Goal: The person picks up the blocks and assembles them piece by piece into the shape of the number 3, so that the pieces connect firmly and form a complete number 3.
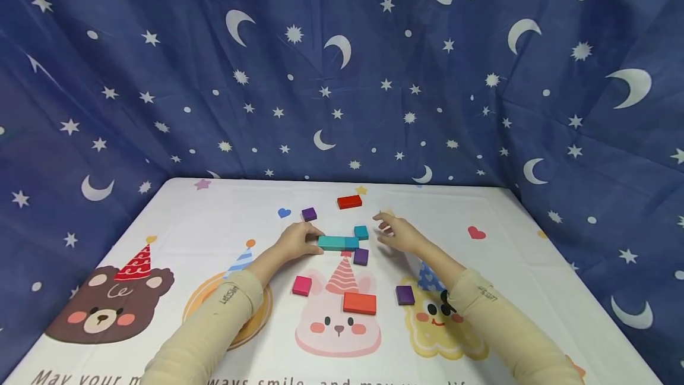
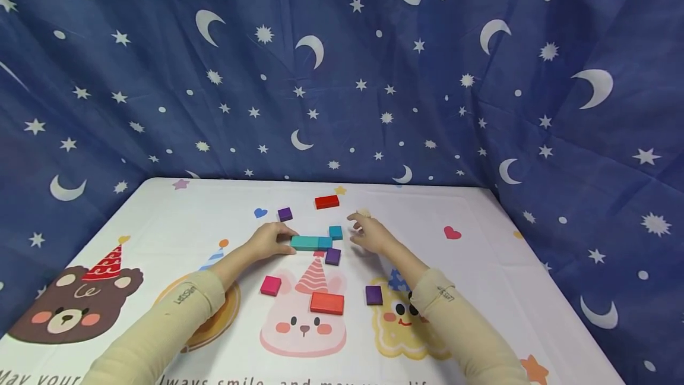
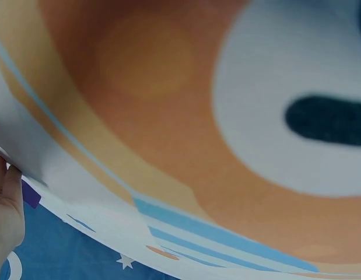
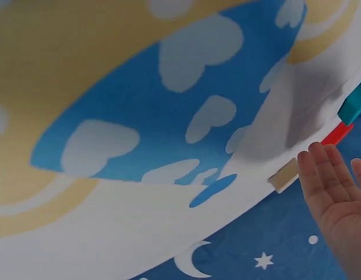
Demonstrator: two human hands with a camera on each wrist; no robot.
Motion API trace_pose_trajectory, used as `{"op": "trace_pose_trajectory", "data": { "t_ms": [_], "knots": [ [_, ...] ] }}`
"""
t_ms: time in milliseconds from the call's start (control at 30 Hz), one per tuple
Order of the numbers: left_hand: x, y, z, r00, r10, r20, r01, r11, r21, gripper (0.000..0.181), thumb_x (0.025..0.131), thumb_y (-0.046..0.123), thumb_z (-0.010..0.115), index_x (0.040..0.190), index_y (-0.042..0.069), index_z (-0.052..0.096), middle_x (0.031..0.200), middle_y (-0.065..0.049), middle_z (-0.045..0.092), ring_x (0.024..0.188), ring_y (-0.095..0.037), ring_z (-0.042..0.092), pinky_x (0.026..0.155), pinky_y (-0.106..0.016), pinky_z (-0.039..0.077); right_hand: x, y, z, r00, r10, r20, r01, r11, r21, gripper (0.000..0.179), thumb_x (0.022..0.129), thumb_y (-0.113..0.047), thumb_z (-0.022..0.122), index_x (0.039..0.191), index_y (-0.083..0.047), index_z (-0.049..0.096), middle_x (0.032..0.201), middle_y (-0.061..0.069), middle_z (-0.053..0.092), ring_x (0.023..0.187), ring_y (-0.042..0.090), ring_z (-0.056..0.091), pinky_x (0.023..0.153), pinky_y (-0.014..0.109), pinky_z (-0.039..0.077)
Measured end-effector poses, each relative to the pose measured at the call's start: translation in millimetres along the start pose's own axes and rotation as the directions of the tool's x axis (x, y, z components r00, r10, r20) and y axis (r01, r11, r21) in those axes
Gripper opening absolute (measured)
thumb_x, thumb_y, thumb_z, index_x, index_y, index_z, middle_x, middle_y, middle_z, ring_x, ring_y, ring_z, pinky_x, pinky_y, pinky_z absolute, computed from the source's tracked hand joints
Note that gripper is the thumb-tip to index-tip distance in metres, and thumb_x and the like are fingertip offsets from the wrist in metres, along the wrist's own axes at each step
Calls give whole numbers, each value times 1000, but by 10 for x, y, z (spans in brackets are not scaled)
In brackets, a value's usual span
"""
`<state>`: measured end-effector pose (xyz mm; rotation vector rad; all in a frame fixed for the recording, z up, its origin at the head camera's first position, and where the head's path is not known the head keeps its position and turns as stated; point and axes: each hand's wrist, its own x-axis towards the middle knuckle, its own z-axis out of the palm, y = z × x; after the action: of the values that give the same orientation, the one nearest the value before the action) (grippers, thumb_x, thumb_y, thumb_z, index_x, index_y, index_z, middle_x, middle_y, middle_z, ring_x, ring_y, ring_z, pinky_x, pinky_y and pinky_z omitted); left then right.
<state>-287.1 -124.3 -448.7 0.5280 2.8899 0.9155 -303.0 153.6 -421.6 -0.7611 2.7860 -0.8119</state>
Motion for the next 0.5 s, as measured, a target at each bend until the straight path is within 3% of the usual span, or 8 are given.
{"op": "trace_pose_trajectory", "data": {
  "t_ms": [233,500],
  "knots": [
    [15,5,13,1000,26,8,-27,1000,14,36,75,20,79,107,5,71,109,-9,70,111,-27,60,100,-42,45,-211,-91,-24,1000,-5,-10,5,1000,-15,35,89,-8,62,121,3,54,117,22,62,104,34,62,89,46,52],
    [6,-13,8,1000,1,-1,-1,1000,3,36,75,19,79,107,6,71,109,-8,70,111,-26,60,100,-41,45,-488,-154,-18,998,-41,37,41,999,-21,25,89,-7,61,112,1,59,112,16,65,101,30,63,89,44,52]
  ]
}}
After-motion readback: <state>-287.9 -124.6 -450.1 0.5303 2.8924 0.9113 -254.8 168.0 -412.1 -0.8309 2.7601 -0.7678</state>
